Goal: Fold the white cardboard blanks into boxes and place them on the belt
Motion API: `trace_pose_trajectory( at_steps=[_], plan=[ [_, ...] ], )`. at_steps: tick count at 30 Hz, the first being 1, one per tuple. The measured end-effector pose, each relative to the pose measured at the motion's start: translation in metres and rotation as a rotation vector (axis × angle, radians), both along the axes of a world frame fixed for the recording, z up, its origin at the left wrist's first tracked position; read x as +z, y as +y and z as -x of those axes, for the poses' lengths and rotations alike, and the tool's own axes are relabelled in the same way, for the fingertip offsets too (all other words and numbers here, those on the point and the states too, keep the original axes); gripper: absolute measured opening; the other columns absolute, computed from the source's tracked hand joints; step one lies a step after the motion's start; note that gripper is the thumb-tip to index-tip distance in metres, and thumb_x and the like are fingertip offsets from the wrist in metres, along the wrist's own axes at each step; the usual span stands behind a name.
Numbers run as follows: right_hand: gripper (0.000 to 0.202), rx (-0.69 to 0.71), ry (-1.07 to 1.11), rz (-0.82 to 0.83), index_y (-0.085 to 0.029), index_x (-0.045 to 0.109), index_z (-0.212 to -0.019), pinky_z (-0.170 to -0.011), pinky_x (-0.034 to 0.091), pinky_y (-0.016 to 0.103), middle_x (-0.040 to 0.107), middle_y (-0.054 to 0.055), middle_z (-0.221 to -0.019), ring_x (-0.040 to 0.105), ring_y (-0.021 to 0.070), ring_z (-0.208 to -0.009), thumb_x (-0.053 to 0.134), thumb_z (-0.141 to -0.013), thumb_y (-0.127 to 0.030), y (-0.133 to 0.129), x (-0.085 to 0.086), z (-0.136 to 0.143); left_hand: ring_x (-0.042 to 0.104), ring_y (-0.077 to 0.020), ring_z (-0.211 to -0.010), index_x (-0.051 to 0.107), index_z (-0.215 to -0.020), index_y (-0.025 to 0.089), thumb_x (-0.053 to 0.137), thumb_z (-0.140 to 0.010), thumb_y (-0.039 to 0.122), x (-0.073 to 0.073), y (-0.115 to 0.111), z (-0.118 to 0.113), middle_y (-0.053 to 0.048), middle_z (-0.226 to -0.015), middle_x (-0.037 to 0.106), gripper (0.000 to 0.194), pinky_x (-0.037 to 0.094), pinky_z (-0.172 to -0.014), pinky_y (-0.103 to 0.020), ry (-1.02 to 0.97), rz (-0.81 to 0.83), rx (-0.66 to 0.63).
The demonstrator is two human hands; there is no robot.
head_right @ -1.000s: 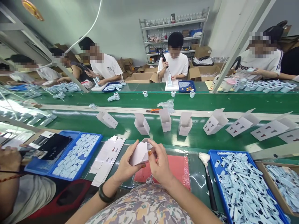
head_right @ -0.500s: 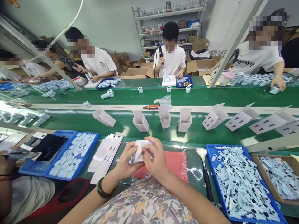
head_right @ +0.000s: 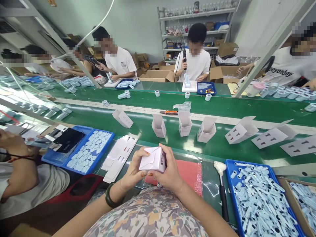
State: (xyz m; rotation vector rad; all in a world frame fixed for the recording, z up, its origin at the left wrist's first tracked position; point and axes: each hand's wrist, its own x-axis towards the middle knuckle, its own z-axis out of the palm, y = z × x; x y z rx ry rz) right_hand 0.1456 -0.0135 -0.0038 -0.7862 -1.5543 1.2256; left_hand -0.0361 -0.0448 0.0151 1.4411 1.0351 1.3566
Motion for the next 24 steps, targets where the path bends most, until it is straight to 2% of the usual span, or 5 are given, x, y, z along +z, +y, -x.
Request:
trace_pose_trajectory(
  at_steps=[3, 8, 12, 17, 24],
  plan=[
    [0.089, -0.065, -0.138, -0.196, -0.030, 0.043, -0.150, -0.104, 0.053, 0.050, 0.057, 0.013, -0.136, 0.060, 0.0330, -0.123, 0.078, -0.079, -0.071, -0.002, -0.001, -0.005, 0.062, -0.0228, -0.099, 0.063, -0.102, 0.024, 0.076, -0.086, 0.053, 0.010, -0.002, -0.012, -0.006, -0.114, 0.062, 0.035, 0.052, -0.083, -0.034, -0.316, 0.262, 0.016],
    [0.090, -0.088, -0.258, -0.392, -0.031, 0.037, -0.155, -0.100, 0.055, 0.054, 0.057, 0.014, -0.136, 0.060, 0.0343, -0.120, 0.077, -0.082, -0.064, -0.003, 0.003, -0.015, 0.063, -0.0177, -0.085, 0.063, -0.119, 0.024, 0.086, -0.075, 0.038, 0.019, -0.002, -0.028, -0.004, -0.106, 0.066, 0.051, 0.051, -0.075, -0.027, -0.577, 0.534, -0.036],
    [0.086, -0.105, -0.333, -0.453, -0.030, 0.035, -0.157, -0.101, 0.054, 0.055, 0.056, 0.015, -0.137, 0.059, 0.0350, -0.123, 0.074, -0.086, -0.061, -0.006, 0.007, -0.019, 0.060, -0.0152, -0.081, 0.063, -0.111, 0.022, 0.083, -0.077, 0.036, 0.020, -0.005, -0.036, -0.003, -0.103, 0.066, 0.042, 0.049, -0.072, -0.025, -0.586, 0.534, -0.013],
    [0.085, -0.107, -0.376, -0.451, -0.031, 0.036, -0.156, -0.100, 0.054, 0.055, 0.057, 0.015, -0.136, 0.059, 0.0354, -0.123, 0.075, -0.087, -0.060, -0.012, 0.012, -0.023, 0.059, -0.0136, -0.079, 0.060, -0.112, 0.023, 0.080, -0.077, 0.033, 0.017, -0.007, -0.039, -0.002, -0.104, 0.065, 0.042, 0.047, -0.071, -0.024, -0.524, 0.514, -0.029],
    [0.084, -0.104, -0.416, -0.460, -0.029, 0.036, -0.156, -0.101, 0.054, 0.056, 0.056, 0.016, -0.137, 0.058, 0.0355, -0.124, 0.074, -0.088, -0.060, -0.019, 0.007, -0.026, 0.057, -0.0123, -0.076, 0.060, -0.110, 0.024, 0.074, -0.079, 0.029, 0.015, -0.010, -0.039, 0.000, -0.105, 0.062, 0.034, 0.044, -0.067, -0.024, -0.456, 0.470, -0.045]
  ],
)
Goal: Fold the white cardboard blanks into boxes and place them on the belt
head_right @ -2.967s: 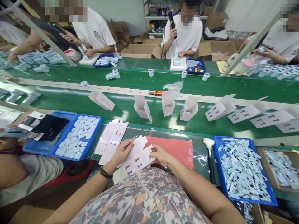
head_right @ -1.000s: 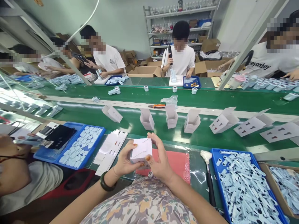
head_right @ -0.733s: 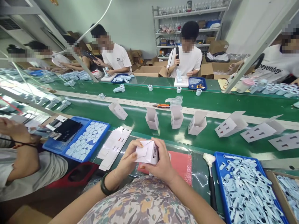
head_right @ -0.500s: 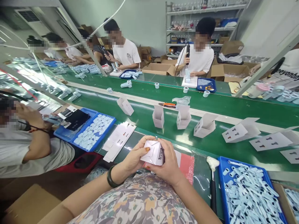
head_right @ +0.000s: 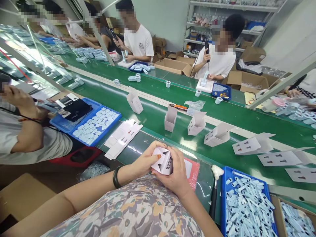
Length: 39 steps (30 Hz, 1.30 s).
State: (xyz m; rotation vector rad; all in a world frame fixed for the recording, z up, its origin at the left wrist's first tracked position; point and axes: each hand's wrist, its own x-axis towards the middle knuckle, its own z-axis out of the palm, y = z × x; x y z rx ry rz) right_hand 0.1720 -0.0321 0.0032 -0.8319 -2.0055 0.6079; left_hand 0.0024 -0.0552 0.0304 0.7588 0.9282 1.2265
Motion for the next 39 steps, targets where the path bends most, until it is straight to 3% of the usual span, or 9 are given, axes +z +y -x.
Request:
trace_pose_trajectory(
  at_steps=[13, 17, 20, 22, 25, 28, 32, 36, 39],
  plan=[
    [0.085, 0.032, 0.020, -0.031, -0.028, 0.040, -0.155, -0.100, 0.055, 0.055, 0.058, 0.015, -0.135, 0.059, 0.0341, -0.122, 0.073, -0.087, -0.065, 0.001, 0.006, 0.002, 0.060, -0.0160, -0.085, 0.061, -0.122, 0.024, 0.072, -0.086, 0.034, -0.003, -0.006, 0.007, -0.003, -0.112, 0.065, 0.039, 0.048, -0.075, -0.027, 0.027, -0.032, -0.028],
    [0.090, -0.007, 0.132, 0.091, -0.026, 0.038, -0.157, -0.100, 0.056, 0.054, 0.056, 0.016, -0.138, 0.060, 0.0350, -0.125, 0.068, -0.086, -0.073, 0.004, 0.000, 0.001, 0.060, -0.0307, -0.126, 0.049, -0.149, 0.031, 0.076, -0.086, 0.056, -0.010, -0.008, 0.017, -0.011, -0.143, 0.059, 0.073, 0.050, -0.102, -0.041, -0.093, -0.201, -0.028],
    [0.095, 0.019, 0.153, 0.195, -0.026, 0.030, -0.162, -0.104, 0.054, 0.056, 0.054, 0.017, -0.144, 0.058, 0.0364, -0.132, 0.059, -0.089, -0.079, 0.007, -0.002, 0.000, 0.049, -0.0386, -0.143, 0.042, -0.158, 0.032, 0.095, -0.067, 0.045, -0.019, -0.008, 0.028, -0.013, -0.158, 0.050, 0.106, 0.042, -0.117, -0.052, 0.168, -0.267, -0.102],
    [0.091, 0.016, 0.093, 0.183, -0.027, 0.031, -0.163, -0.110, 0.049, 0.060, 0.049, 0.017, -0.152, 0.051, 0.0381, -0.140, 0.055, -0.091, -0.078, 0.005, 0.000, 0.000, 0.054, -0.0380, -0.138, 0.050, -0.153, 0.030, 0.100, -0.057, 0.032, -0.027, -0.004, 0.036, -0.013, -0.154, 0.053, 0.108, 0.044, -0.116, -0.052, 0.317, -0.211, -0.036],
    [0.066, -0.061, 0.062, 0.142, -0.029, 0.048, -0.155, -0.113, 0.047, 0.059, 0.053, 0.015, -0.150, 0.052, 0.0361, -0.140, 0.059, -0.098, -0.060, -0.004, -0.001, 0.007, 0.065, -0.0298, -0.122, 0.062, -0.136, 0.025, 0.099, -0.058, 0.027, -0.043, 0.006, 0.048, -0.010, -0.134, 0.067, 0.086, 0.053, -0.106, -0.042, 0.186, -0.108, 0.304],
    [0.039, -0.075, 0.171, 0.398, -0.028, 0.064, -0.134, -0.099, 0.058, 0.049, 0.069, 0.012, -0.125, 0.068, 0.0289, -0.115, 0.062, -0.100, -0.046, -0.012, -0.017, 0.029, 0.072, -0.0212, -0.102, 0.069, -0.115, 0.021, 0.093, -0.071, 0.030, -0.059, 0.014, 0.059, -0.004, -0.107, 0.076, 0.052, 0.059, -0.095, -0.034, -0.222, 0.058, 0.510],
    [0.057, -0.130, 0.515, 0.804, -0.024, 0.060, -0.131, -0.098, 0.059, 0.048, 0.073, 0.013, -0.122, 0.071, 0.0288, -0.112, 0.078, -0.086, -0.054, -0.003, -0.048, 0.083, 0.073, -0.0174, -0.101, 0.071, -0.105, 0.019, 0.088, -0.076, 0.021, -0.079, 0.012, 0.070, -0.003, -0.105, 0.079, 0.033, 0.059, -0.097, -0.029, -0.533, 0.257, 0.417],
    [0.070, -0.224, 0.746, 0.854, -0.027, 0.050, -0.139, -0.107, 0.054, 0.049, 0.070, 0.012, -0.133, 0.068, 0.0265, -0.121, 0.083, -0.081, -0.048, 0.023, -0.059, 0.147, 0.070, -0.0236, -0.118, 0.069, -0.115, 0.021, 0.086, -0.081, 0.029, -0.094, 0.013, 0.094, -0.007, -0.125, 0.076, 0.040, 0.055, -0.110, -0.038, -0.485, 0.292, 0.309],
    [0.075, -0.281, 0.685, 0.791, -0.024, 0.045, -0.143, -0.109, 0.052, 0.049, 0.066, 0.015, -0.138, 0.067, 0.0271, -0.124, 0.079, -0.081, -0.047, 0.060, -0.064, 0.190, 0.066, -0.0320, -0.128, 0.056, -0.138, 0.026, 0.079, -0.086, 0.048, -0.108, 0.020, 0.137, -0.014, -0.138, 0.068, 0.061, 0.054, -0.109, -0.052, -0.108, 0.308, 0.221]
  ],
)
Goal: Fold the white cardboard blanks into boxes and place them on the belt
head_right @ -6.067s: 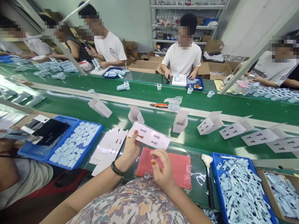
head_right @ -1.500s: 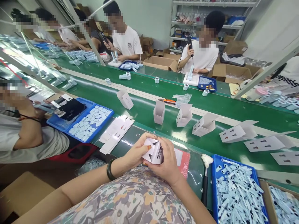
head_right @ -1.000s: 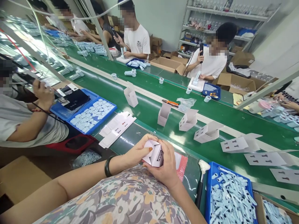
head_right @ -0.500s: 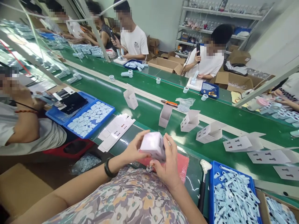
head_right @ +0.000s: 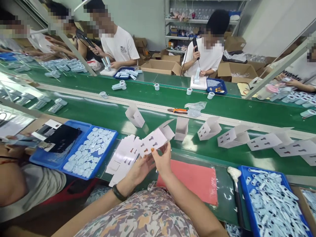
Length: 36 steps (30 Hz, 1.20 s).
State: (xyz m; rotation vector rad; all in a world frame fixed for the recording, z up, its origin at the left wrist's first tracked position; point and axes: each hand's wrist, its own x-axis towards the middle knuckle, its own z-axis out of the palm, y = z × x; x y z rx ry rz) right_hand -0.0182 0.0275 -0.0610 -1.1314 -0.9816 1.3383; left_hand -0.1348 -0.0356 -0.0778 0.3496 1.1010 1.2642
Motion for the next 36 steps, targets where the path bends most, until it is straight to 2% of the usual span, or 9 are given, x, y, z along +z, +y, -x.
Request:
trace_pose_trajectory(
  at_steps=[5, 8, 10, 14, 19, 23, 28, 32, 36],
  plan=[
    [0.099, -0.190, -0.439, -0.046, -0.012, 0.037, -0.152, -0.120, 0.041, 0.050, 0.055, 0.023, -0.148, 0.056, 0.0332, -0.137, 0.080, -0.071, -0.049, 0.091, -0.034, 0.034, 0.033, -0.0412, -0.156, 0.051, -0.149, 0.022, 0.088, -0.071, 0.039, -0.036, -0.010, 0.092, -0.019, -0.156, 0.053, 0.088, 0.025, -0.128, -0.063, 0.938, 0.095, -0.088],
    [0.097, -0.213, -0.647, 0.037, -0.012, 0.037, -0.153, -0.122, 0.037, 0.049, 0.049, 0.024, -0.156, 0.050, 0.0344, -0.143, 0.077, -0.071, -0.044, 0.136, -0.064, 0.033, 0.017, -0.0464, -0.160, 0.050, -0.153, 0.019, 0.090, -0.067, 0.031, -0.057, -0.026, 0.124, -0.021, -0.168, 0.036, 0.095, 0.021, -0.128, -0.066, 1.481, 0.230, -0.386],
    [0.097, -0.200, -0.714, 0.103, -0.012, 0.036, -0.154, -0.121, 0.037, 0.050, 0.046, 0.024, -0.157, 0.049, 0.0357, -0.144, 0.076, -0.071, -0.043, 0.149, -0.078, 0.029, 0.017, -0.0479, -0.160, 0.044, -0.158, 0.022, 0.089, -0.070, 0.032, -0.067, -0.034, 0.134, -0.020, -0.172, 0.028, 0.099, 0.023, -0.126, -0.067, 1.642, 0.325, -0.561],
    [0.098, -0.163, -0.761, 0.233, -0.007, 0.033, -0.156, -0.119, 0.038, 0.047, 0.045, 0.028, -0.156, 0.049, 0.0353, -0.143, 0.074, -0.076, -0.049, 0.126, -0.091, 0.034, 0.031, -0.0435, -0.156, 0.047, -0.157, 0.033, 0.079, -0.084, 0.034, -0.077, -0.042, 0.150, -0.013, -0.170, 0.034, 0.080, 0.031, -0.123, -0.063, 1.646, 0.230, -0.588],
    [0.035, 0.129, -0.736, 0.373, -0.015, 0.070, -0.109, -0.088, 0.056, 0.037, 0.076, 0.010, -0.096, 0.072, 0.0251, -0.092, 0.064, -0.085, -0.040, 0.062, -0.111, 0.090, 0.041, -0.0457, -0.146, 0.061, -0.145, 0.030, 0.078, -0.084, 0.032, -0.078, -0.045, 0.175, -0.016, -0.163, 0.045, 0.063, 0.032, -0.120, -0.065, 1.442, 0.129, -0.439],
    [0.017, 0.211, -0.740, 0.410, -0.019, 0.070, -0.095, -0.091, 0.054, 0.036, 0.075, 0.007, -0.092, 0.071, 0.0233, -0.092, 0.063, -0.086, -0.031, 0.046, -0.119, 0.125, 0.040, -0.0468, -0.146, 0.063, -0.142, 0.029, 0.077, -0.085, 0.038, -0.079, -0.045, 0.180, -0.017, -0.162, 0.045, 0.060, 0.028, -0.121, -0.067, 1.409, 0.132, -0.440],
    [0.018, 0.229, -0.695, 0.400, -0.021, 0.068, -0.092, -0.098, 0.053, 0.037, 0.072, 0.010, -0.107, 0.068, 0.0256, -0.109, 0.064, -0.086, -0.037, 0.053, -0.098, 0.128, 0.038, -0.0485, -0.147, 0.066, -0.138, 0.027, 0.078, -0.083, 0.035, -0.077, -0.049, 0.176, -0.018, -0.162, 0.046, 0.058, 0.027, -0.122, -0.067, 1.354, 0.093, -0.364],
    [0.024, 0.416, -0.506, 0.439, -0.019, 0.068, -0.097, -0.073, 0.058, 0.035, 0.073, 0.005, -0.084, 0.072, 0.0215, -0.077, 0.063, -0.086, -0.040, 0.044, -0.068, 0.124, 0.042, -0.0458, -0.145, 0.065, -0.139, 0.024, 0.079, -0.078, 0.031, -0.066, -0.052, 0.186, -0.017, -0.160, 0.049, 0.064, 0.029, -0.122, -0.062, 1.336, 0.005, -0.332],
    [0.028, 0.661, -0.288, 0.455, -0.020, 0.072, -0.100, -0.063, 0.058, 0.030, 0.074, 0.000, -0.073, 0.072, 0.0180, -0.063, 0.070, -0.077, -0.035, 0.021, -0.034, 0.095, 0.042, -0.0432, -0.146, 0.065, -0.139, 0.020, 0.075, -0.081, 0.042, -0.039, -0.046, 0.196, -0.017, -0.154, 0.055, 0.062, 0.024, -0.127, -0.057, 1.306, -0.030, -0.083]
  ],
)
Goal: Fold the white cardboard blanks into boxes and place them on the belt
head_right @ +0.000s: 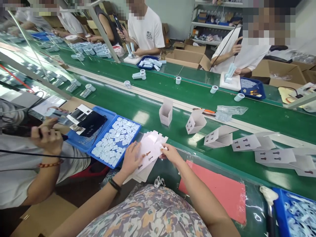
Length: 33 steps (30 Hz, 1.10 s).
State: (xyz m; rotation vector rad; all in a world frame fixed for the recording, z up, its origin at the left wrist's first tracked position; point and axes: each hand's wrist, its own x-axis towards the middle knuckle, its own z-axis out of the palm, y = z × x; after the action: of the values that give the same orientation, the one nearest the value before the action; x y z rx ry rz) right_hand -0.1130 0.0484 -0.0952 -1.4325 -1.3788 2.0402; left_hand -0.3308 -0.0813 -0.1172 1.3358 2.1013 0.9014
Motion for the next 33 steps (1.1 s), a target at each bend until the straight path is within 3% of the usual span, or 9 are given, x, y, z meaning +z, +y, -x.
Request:
trace_pose_trajectory(
  at_steps=[3, 9, 13, 19, 23, 25, 28, 31, 33],
  plan=[
    [0.030, 0.080, 0.176, 0.073, -0.021, 0.071, -0.098, -0.059, 0.059, 0.027, 0.077, -0.001, -0.081, 0.072, 0.0164, -0.061, 0.075, -0.071, -0.034, -0.021, 0.023, -0.041, 0.056, -0.0406, -0.133, 0.072, -0.128, 0.021, 0.075, -0.081, 0.047, 0.021, 0.006, -0.010, -0.015, -0.137, 0.068, 0.054, 0.031, -0.123, -0.055, -0.222, 0.003, 0.030],
    [0.045, 0.105, 0.300, 0.200, -0.021, 0.072, -0.102, -0.049, 0.056, 0.027, 0.078, 0.001, -0.084, 0.069, 0.0164, -0.057, 0.085, -0.068, -0.047, -0.053, 0.048, -0.117, 0.068, -0.0337, -0.116, 0.080, -0.108, 0.023, 0.081, -0.075, 0.049, 0.045, 0.004, -0.064, -0.010, -0.118, 0.078, 0.042, 0.046, -0.115, -0.045, -0.481, 0.015, -0.109],
    [0.036, 0.066, 0.167, 0.217, -0.021, 0.074, -0.097, -0.046, 0.053, 0.026, 0.077, 0.002, -0.074, 0.067, 0.0168, -0.052, 0.084, -0.071, -0.044, -0.064, 0.045, -0.155, 0.067, -0.0341, -0.122, 0.080, -0.115, 0.027, 0.084, -0.074, 0.046, 0.061, -0.004, -0.104, -0.008, -0.126, 0.077, 0.046, 0.046, -0.116, -0.042, -0.462, 0.053, -0.220],
    [0.014, -0.090, -0.074, 0.335, -0.016, 0.073, -0.076, -0.045, 0.045, 0.025, 0.071, 0.006, -0.059, 0.061, 0.0155, -0.045, 0.069, -0.080, -0.029, -0.072, 0.023, -0.212, 0.074, -0.0352, -0.105, 0.075, -0.129, 0.030, 0.091, -0.068, 0.047, 0.076, -0.021, -0.185, -0.008, -0.118, 0.079, 0.065, 0.057, -0.097, -0.039, -0.418, 0.234, -0.659],
    [0.025, -0.180, -0.047, 0.331, -0.018, 0.072, -0.090, -0.054, 0.054, 0.030, 0.074, 0.007, -0.070, 0.066, 0.0171, -0.053, 0.065, -0.088, -0.041, -0.056, 0.031, -0.228, 0.067, -0.0415, -0.123, 0.072, -0.133, 0.028, 0.098, -0.055, 0.040, 0.083, -0.011, -0.211, -0.012, -0.133, 0.073, 0.083, 0.052, -0.106, -0.045, -0.398, 0.170, -0.447],
    [0.033, -0.277, 0.058, 0.192, -0.020, 0.070, -0.104, -0.066, 0.061, 0.035, 0.078, 0.009, -0.086, 0.073, 0.0202, -0.069, 0.062, -0.092, -0.050, -0.047, 0.048, -0.228, 0.064, -0.0408, -0.126, 0.072, -0.132, 0.028, 0.097, -0.058, 0.037, 0.088, 0.000, -0.212, -0.011, -0.134, 0.072, 0.079, 0.050, -0.109, -0.047, -0.477, 0.126, -0.329],
    [0.041, -0.402, 0.211, -0.378, -0.026, 0.067, -0.126, -0.095, 0.060, 0.044, 0.075, 0.010, -0.120, 0.073, 0.0246, -0.108, 0.065, -0.093, -0.051, -0.048, 0.081, -0.225, 0.069, -0.0364, -0.115, 0.071, -0.129, 0.023, 0.093, -0.063, 0.039, 0.096, 0.012, -0.209, -0.010, -0.123, 0.076, 0.071, 0.055, -0.100, -0.044, -0.713, 0.046, -0.295],
    [0.033, -0.276, 0.177, -0.961, -0.030, 0.071, -0.126, -0.106, 0.054, 0.047, 0.073, 0.009, -0.129, 0.067, 0.0265, -0.121, 0.069, -0.094, -0.036, -0.063, 0.103, -0.221, 0.070, -0.0342, -0.105, 0.072, -0.125, 0.020, 0.096, -0.061, 0.041, 0.101, 0.012, -0.210, -0.010, -0.113, 0.077, 0.072, 0.056, -0.092, -0.041, -0.806, -0.005, -0.337],
    [0.028, -0.182, 0.177, -1.164, -0.031, 0.073, -0.122, -0.103, 0.055, 0.047, 0.076, 0.007, -0.121, 0.069, 0.0258, -0.115, 0.062, -0.096, -0.026, -0.073, 0.109, -0.218, 0.068, -0.0353, -0.109, 0.070, -0.128, 0.020, 0.097, -0.058, 0.042, 0.103, 0.010, -0.213, -0.012, -0.119, 0.075, 0.078, 0.056, -0.094, -0.041, -0.792, -0.036, -0.362]
  ],
)
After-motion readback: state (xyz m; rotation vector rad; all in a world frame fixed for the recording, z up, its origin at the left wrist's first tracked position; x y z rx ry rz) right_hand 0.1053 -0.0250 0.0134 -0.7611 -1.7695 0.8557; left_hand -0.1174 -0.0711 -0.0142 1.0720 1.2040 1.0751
